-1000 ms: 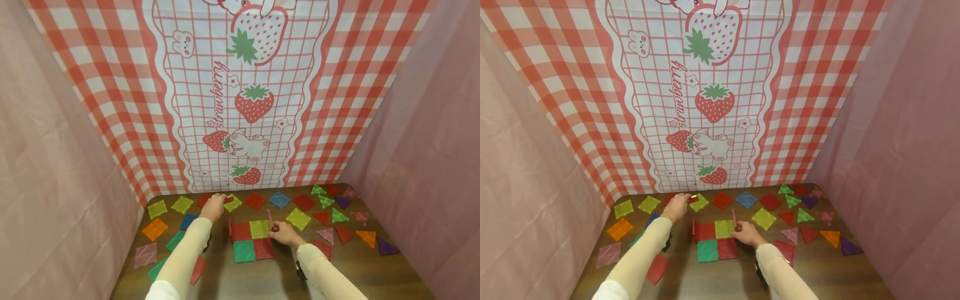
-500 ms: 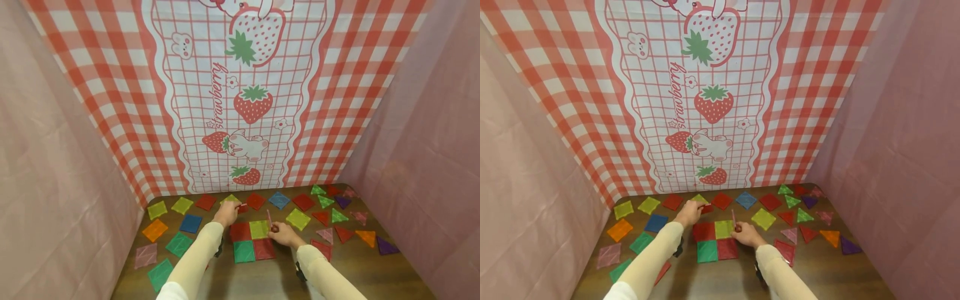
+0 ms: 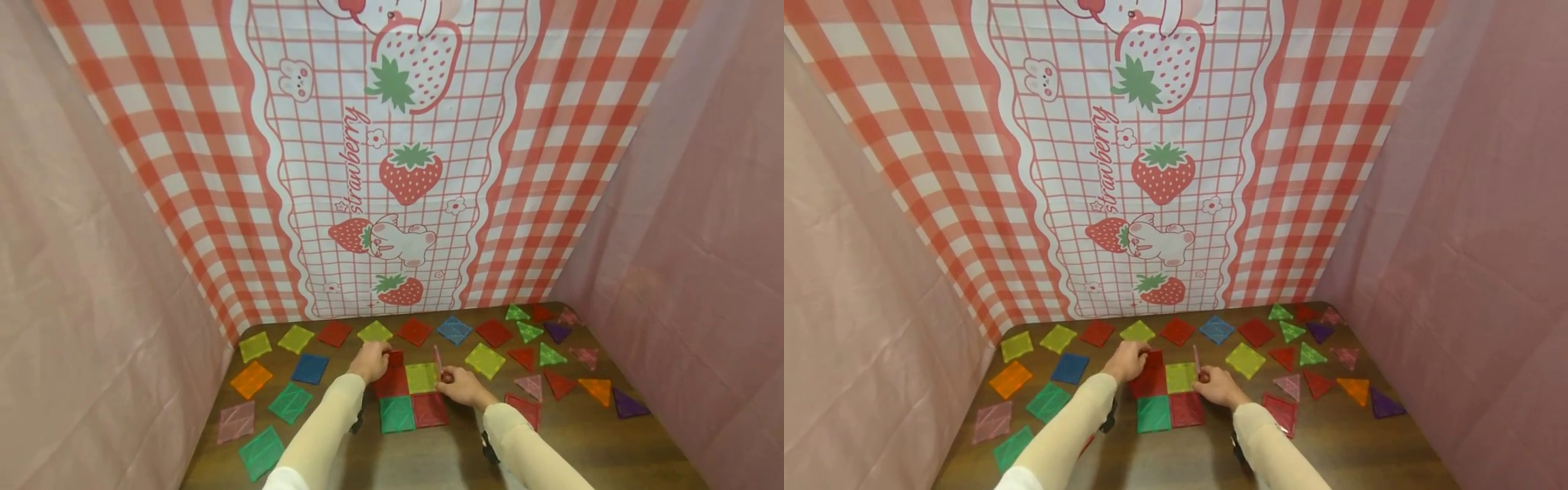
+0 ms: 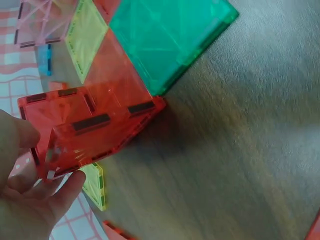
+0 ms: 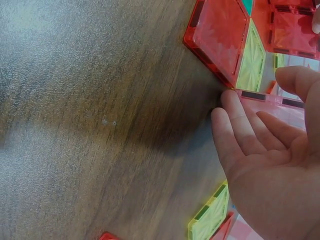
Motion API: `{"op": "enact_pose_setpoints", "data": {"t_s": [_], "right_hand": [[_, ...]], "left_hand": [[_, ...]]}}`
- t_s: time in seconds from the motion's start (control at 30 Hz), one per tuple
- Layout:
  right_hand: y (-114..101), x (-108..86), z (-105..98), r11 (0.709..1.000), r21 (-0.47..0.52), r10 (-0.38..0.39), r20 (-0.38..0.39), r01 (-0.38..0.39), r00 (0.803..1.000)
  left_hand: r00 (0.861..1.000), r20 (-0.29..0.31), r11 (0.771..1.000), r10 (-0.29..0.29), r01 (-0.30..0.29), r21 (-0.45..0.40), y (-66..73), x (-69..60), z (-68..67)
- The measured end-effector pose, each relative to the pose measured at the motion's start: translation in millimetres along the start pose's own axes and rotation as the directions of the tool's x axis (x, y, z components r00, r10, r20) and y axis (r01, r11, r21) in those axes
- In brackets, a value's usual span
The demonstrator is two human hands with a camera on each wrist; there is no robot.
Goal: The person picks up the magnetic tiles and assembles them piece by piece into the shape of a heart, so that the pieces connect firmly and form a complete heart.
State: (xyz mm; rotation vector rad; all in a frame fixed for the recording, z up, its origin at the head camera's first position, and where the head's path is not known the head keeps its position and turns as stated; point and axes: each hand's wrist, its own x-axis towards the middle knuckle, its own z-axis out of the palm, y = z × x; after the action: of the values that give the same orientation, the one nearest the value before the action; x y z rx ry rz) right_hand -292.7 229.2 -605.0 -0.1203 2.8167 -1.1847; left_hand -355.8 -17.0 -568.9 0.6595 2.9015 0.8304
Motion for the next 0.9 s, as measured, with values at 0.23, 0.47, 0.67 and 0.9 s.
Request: {"op": "enact_pose_setpoints", "data": {"t_s": [0.23,0.47,0.67,0.9], "right_hand": [[2,1.6,2,1.000,0.002,-0.013,-0.005,0.013,1.000],[3,5.3,7,1.000,-0.003,-0.015,-0.054,0.014,0.998],[2,5.9,13,1.000,-0.016,0.000,-0.094,-0.001,0.996],[0,1.5,16,0.996,-0.068,0.039,-0.135,-0.049,0.990]], "left_hand": [[0.976,-0.070,0.961,-0.207,0.189,-0.200,-1.7,-12.6,0.4],[0.957,-0.075,0.918,-0.281,0.245,-0.311,-1.8,-31.9,1.4],[0.949,0.007,0.849,-0.315,0.285,-0.444,-3.4,-40.8,2.6],[0.939,0.099,0.770,-0.330,0.329,-0.547,-7.0,-45.2,6.1]]}}
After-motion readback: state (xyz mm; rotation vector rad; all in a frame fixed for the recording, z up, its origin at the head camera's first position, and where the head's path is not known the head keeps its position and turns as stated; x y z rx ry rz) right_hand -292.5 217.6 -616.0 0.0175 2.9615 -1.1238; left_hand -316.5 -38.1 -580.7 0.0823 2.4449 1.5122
